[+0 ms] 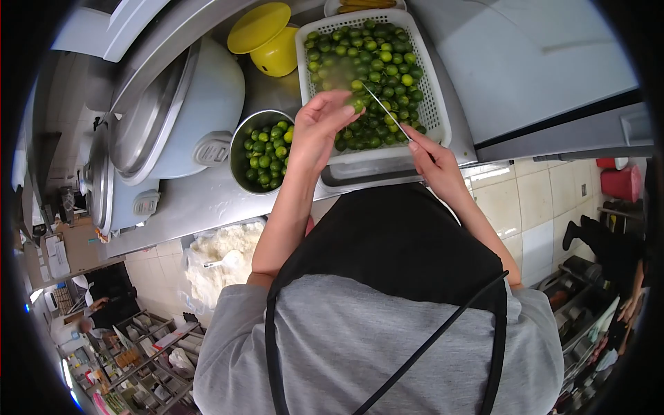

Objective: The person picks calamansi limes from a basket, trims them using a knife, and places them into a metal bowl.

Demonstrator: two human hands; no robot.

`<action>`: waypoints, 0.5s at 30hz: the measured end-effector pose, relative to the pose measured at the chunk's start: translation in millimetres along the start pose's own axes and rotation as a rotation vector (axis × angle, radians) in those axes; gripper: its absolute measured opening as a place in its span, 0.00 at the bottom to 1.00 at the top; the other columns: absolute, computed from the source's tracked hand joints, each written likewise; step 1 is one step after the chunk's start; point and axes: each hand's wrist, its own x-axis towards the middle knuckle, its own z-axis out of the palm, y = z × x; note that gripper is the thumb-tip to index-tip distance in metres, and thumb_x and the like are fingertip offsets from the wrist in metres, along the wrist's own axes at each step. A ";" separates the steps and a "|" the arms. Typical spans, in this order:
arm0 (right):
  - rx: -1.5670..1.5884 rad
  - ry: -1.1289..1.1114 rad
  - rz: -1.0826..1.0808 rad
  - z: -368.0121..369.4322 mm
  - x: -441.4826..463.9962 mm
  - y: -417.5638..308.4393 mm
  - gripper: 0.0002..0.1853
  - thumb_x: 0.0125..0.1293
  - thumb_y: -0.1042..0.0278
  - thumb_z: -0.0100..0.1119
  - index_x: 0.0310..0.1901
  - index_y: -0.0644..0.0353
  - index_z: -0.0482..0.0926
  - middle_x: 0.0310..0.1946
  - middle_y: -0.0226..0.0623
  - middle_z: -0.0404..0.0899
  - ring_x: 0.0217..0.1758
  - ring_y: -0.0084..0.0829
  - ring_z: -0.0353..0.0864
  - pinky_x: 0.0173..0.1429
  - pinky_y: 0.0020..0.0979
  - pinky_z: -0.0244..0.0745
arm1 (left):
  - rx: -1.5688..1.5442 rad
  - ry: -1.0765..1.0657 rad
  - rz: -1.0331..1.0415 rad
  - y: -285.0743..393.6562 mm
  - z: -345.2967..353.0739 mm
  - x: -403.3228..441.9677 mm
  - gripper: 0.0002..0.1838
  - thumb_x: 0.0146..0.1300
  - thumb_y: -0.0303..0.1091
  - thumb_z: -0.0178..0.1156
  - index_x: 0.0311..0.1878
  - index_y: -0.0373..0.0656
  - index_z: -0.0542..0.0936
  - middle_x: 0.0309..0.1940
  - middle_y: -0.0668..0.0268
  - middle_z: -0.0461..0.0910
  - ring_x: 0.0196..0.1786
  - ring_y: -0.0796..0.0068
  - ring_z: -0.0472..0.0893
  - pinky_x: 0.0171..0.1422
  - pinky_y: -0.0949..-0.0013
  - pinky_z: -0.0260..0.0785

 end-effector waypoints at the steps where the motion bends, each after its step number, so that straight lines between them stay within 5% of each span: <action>1: 0.019 0.006 -0.016 2.1 -2.8 -0.9 0.18 0.69 0.64 0.48 0.58 0.56 0.71 0.49 0.41 0.78 0.48 0.25 0.77 0.54 0.26 0.68 | 0.031 0.023 0.011 0.1 0.5 0.6 0.13 0.57 0.20 0.58 0.47 0.34 0.75 0.38 0.65 0.78 0.42 0.75 0.79 0.55 0.66 0.73; 4: -0.043 0.062 -0.357 9.1 -9.0 -1.1 0.17 0.68 0.66 0.49 0.58 0.56 0.72 0.50 0.42 0.78 0.49 0.30 0.80 0.51 0.28 0.71 | 0.120 0.079 0.049 -5.9 -1.7 3.2 0.14 0.56 0.19 0.59 0.47 0.34 0.75 0.38 0.66 0.78 0.40 0.78 0.78 0.52 0.70 0.73; 7: -0.150 0.025 -0.473 8.9 -11.4 -2.0 0.18 0.69 0.69 0.48 0.60 0.60 0.69 0.56 0.38 0.73 0.49 0.25 0.77 0.52 0.23 0.69 | 0.171 0.117 0.126 -8.2 -2.1 5.1 0.13 0.55 0.18 0.60 0.45 0.34 0.76 0.37 0.65 0.78 0.39 0.79 0.78 0.49 0.74 0.72; 11: -0.122 0.005 -0.371 8.8 -11.2 -7.1 0.18 0.69 0.68 0.48 0.59 0.60 0.69 0.56 0.41 0.73 0.62 0.31 0.70 0.62 0.27 0.63 | 0.212 0.166 0.151 -12.2 2.0 4.4 0.12 0.54 0.18 0.61 0.44 0.34 0.77 0.35 0.65 0.79 0.38 0.79 0.78 0.47 0.76 0.72; 13: -0.189 0.129 -0.450 11.4 -5.4 -7.6 0.17 0.67 0.64 0.50 0.57 0.55 0.72 0.44 0.49 0.79 0.41 0.38 0.81 0.46 0.30 0.72 | 0.260 0.094 0.112 -12.4 9.7 -0.4 0.12 0.53 0.17 0.61 0.42 0.34 0.77 0.35 0.66 0.79 0.38 0.80 0.78 0.48 0.76 0.72; 15: -0.191 0.119 -0.425 11.1 -0.6 -12.1 0.17 0.67 0.63 0.50 0.57 0.55 0.72 0.43 0.49 0.79 0.39 0.38 0.81 0.45 0.31 0.72 | 0.225 0.080 0.096 -16.4 13.1 -3.5 0.11 0.54 0.18 0.61 0.42 0.35 0.77 0.35 0.65 0.79 0.38 0.79 0.78 0.48 0.74 0.72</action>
